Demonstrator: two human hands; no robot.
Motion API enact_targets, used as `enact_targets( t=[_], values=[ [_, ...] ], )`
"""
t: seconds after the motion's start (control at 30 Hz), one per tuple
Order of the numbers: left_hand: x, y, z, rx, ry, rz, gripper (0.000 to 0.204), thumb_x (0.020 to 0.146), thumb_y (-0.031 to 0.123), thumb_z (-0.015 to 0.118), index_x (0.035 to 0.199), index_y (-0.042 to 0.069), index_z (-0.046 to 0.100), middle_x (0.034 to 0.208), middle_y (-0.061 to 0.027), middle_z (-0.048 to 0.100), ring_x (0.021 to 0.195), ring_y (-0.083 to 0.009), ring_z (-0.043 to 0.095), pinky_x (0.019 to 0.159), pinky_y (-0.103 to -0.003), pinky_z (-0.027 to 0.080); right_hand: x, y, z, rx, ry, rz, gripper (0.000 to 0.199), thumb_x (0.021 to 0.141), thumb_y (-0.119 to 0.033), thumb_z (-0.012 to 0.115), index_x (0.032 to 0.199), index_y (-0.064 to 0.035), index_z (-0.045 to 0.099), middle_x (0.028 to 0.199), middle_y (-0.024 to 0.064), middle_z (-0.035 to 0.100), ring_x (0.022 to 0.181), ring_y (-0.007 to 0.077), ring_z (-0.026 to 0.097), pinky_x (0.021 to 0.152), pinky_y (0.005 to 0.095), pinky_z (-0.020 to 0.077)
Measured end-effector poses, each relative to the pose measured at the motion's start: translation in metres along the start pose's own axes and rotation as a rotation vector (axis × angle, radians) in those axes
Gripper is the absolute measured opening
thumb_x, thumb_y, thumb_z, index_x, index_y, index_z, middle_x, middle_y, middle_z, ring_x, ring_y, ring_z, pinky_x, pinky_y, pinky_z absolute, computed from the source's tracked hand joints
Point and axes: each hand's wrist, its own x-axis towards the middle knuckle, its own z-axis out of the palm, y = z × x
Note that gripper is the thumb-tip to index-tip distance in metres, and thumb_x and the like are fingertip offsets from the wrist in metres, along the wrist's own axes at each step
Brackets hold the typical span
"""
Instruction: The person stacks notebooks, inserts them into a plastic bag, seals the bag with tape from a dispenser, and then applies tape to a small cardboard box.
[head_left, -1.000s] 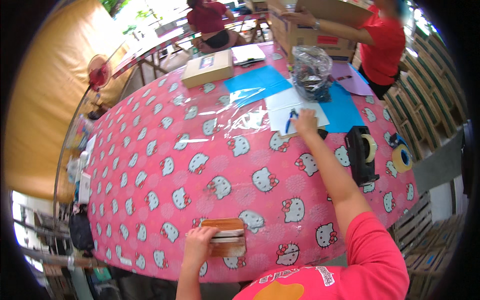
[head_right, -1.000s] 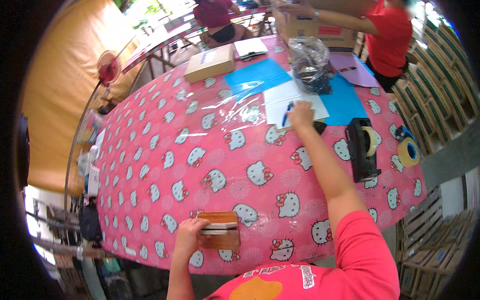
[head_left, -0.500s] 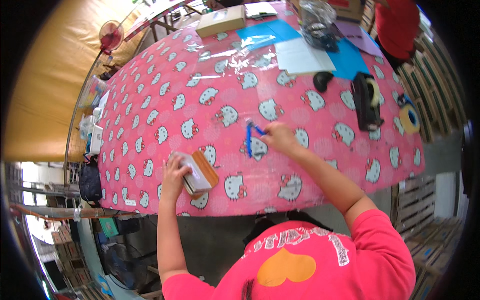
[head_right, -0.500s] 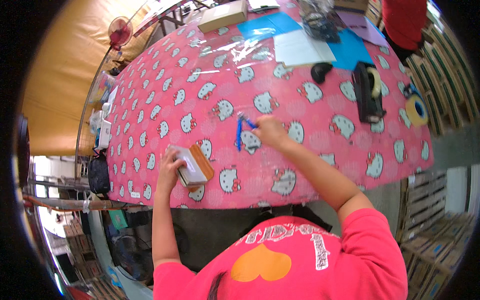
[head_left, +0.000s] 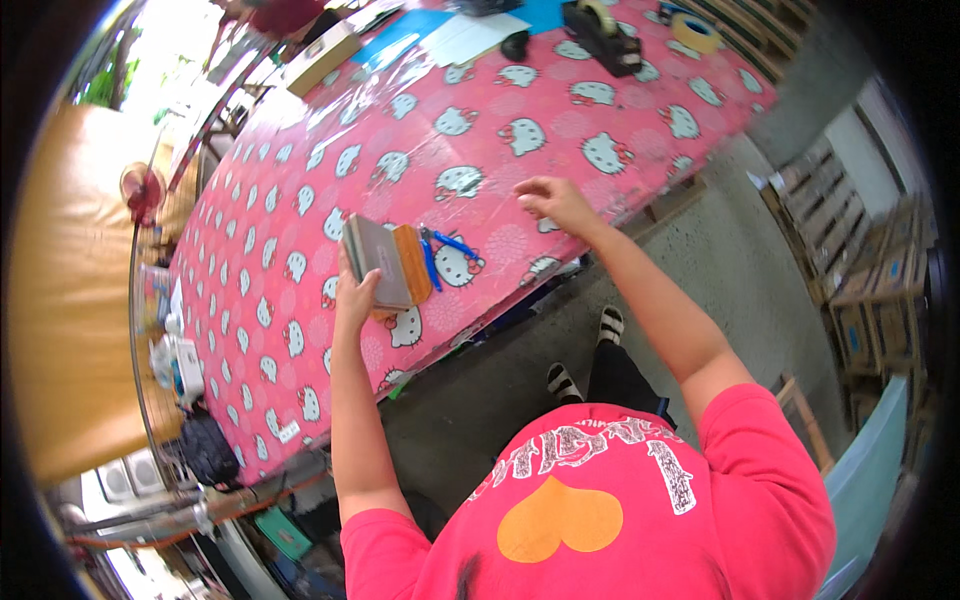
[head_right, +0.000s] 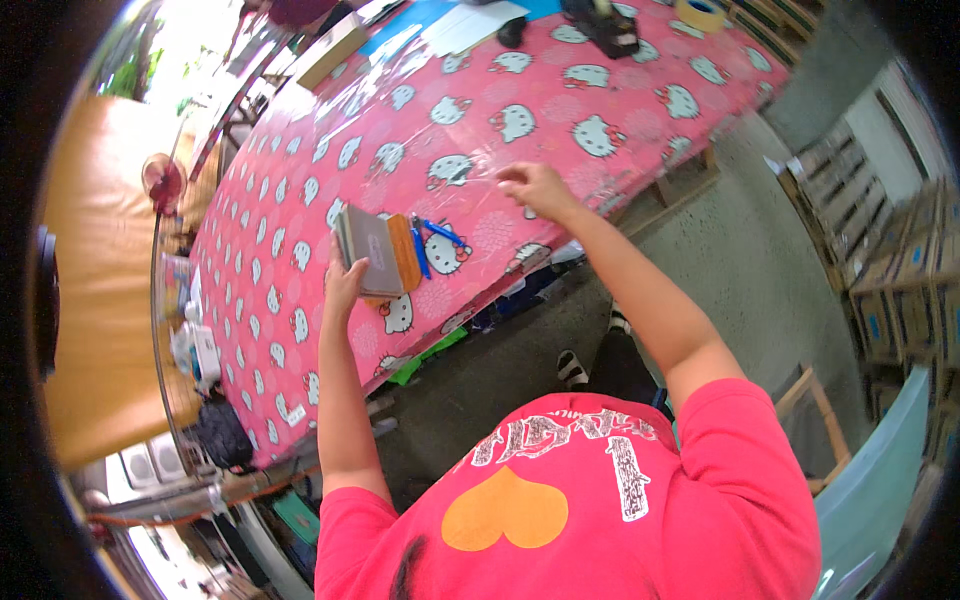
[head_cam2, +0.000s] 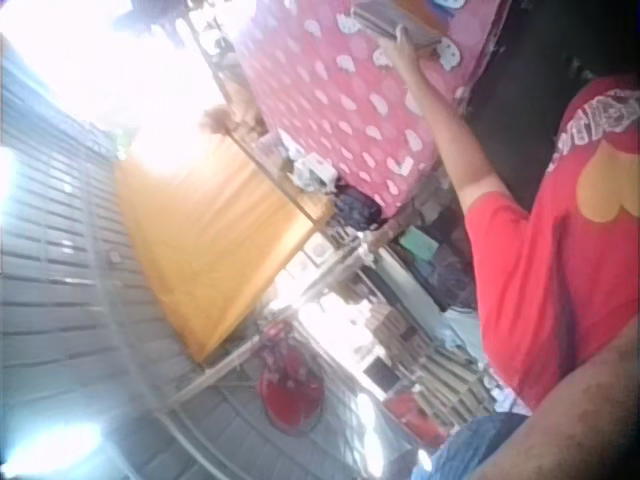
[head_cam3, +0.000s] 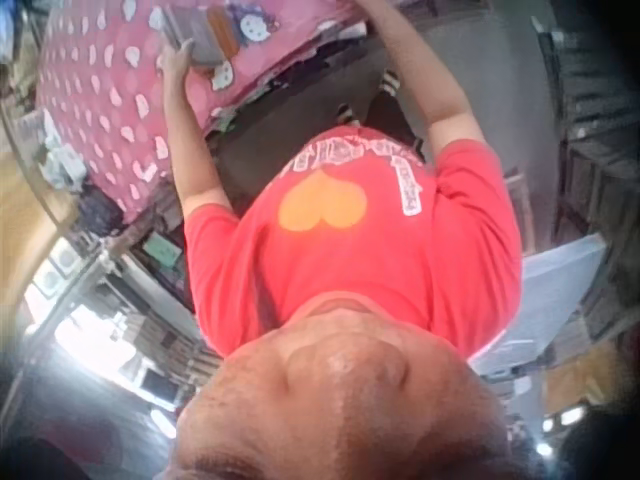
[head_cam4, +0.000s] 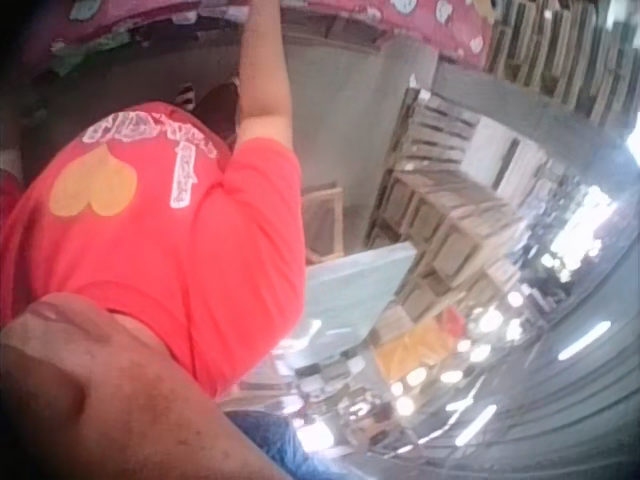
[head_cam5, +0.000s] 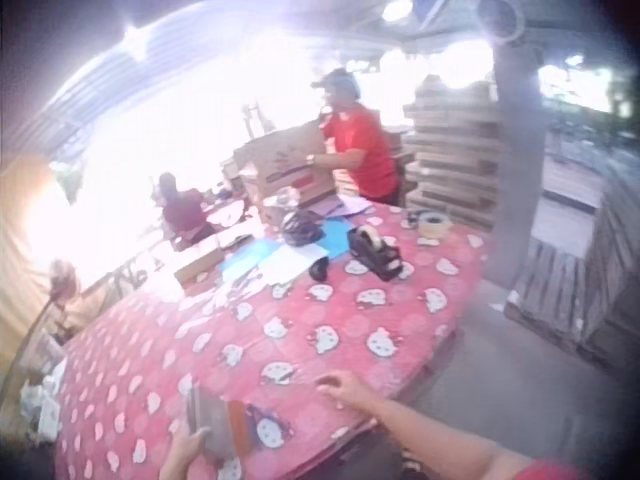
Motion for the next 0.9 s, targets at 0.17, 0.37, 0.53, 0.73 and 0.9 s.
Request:
enact_targets(
  t=[0.17, 0.37, 0.53, 0.73, 0.9],
  values=[
    [-0.045, 0.064, 0.055, 0.190, 0.423, 0.655, 0.039, 0.074, 0.003, 0.059, 0.112, 0.000, 0.051, 0.106, -0.0172, 0.059, 0.097, -0.0342, 0.057, 0.088, -0.042, 0.042, -0.125, 0.027, -0.092, 0.495, 0.368, 0.078, 0.019, 0.083, -0.021, 0.061, 0.092, -0.0033, 0.062, 0.078, 0.0037, 0.062, 0.066, 0.0109, 0.057, 0.057, 0.0245, 0.0446],
    [-0.146, 0.027, 0.225, 0.053, -0.497, 0.498, 0.019, 0.073, 0.006, 0.063, 0.092, 0.005, 0.063, 0.098, -0.0098, 0.062, 0.095, -0.0302, 0.057, 0.087, -0.038, 0.044, -0.263, 0.197, -0.082, 0.241, 0.498, 0.589, 0.011, 0.081, -0.015, 0.061, 0.085, -0.0048, 0.062, 0.070, 0.0020, 0.061, 0.059, 0.0108, 0.054, 0.052, 0.0257, 0.0428],
    [-0.154, 0.045, 0.230, -0.029, -0.234, 0.590, 0.026, 0.072, 0.001, 0.064, 0.097, 0.008, 0.064, 0.105, -0.0091, 0.061, 0.097, -0.0289, 0.055, 0.084, -0.038, 0.043, -0.286, 0.301, -0.082, -0.144, 0.247, 0.891, 0.019, 0.079, -0.014, 0.057, 0.090, -0.0010, 0.067, 0.078, 0.0096, 0.067, 0.067, 0.0175, 0.062, 0.059, 0.0325, 0.0493],
    [-0.119, -0.023, 0.111, 0.417, 0.594, 0.142, 0.048, 0.095, 0.038, 0.038, 0.116, -0.005, 0.041, 0.123, -0.0196, 0.037, 0.113, -0.0293, 0.037, 0.095, -0.044, 0.029, -0.161, 0.411, -0.009, -0.676, -0.135, 0.591, 0.027, 0.080, -0.016, 0.054, 0.100, -0.0011, 0.063, 0.099, 0.0204, 0.062, 0.089, 0.0371, 0.060, 0.077, 0.0441, 0.0474],
    [-0.098, -0.106, 0.080, 0.413, 0.604, 0.000, 0.060, 0.093, 0.045, 0.038, 0.129, -0.003, 0.036, 0.132, -0.0144, 0.035, 0.124, -0.0241, 0.032, 0.103, -0.039, 0.024, -0.046, 0.486, 0.031, -1.067, 0.384, 0.220, 0.040, 0.080, -0.020, 0.061, 0.115, -0.0024, 0.055, 0.114, 0.0174, 0.057, 0.100, 0.0316, 0.057, 0.085, 0.0421, 0.0453]
  ],
)
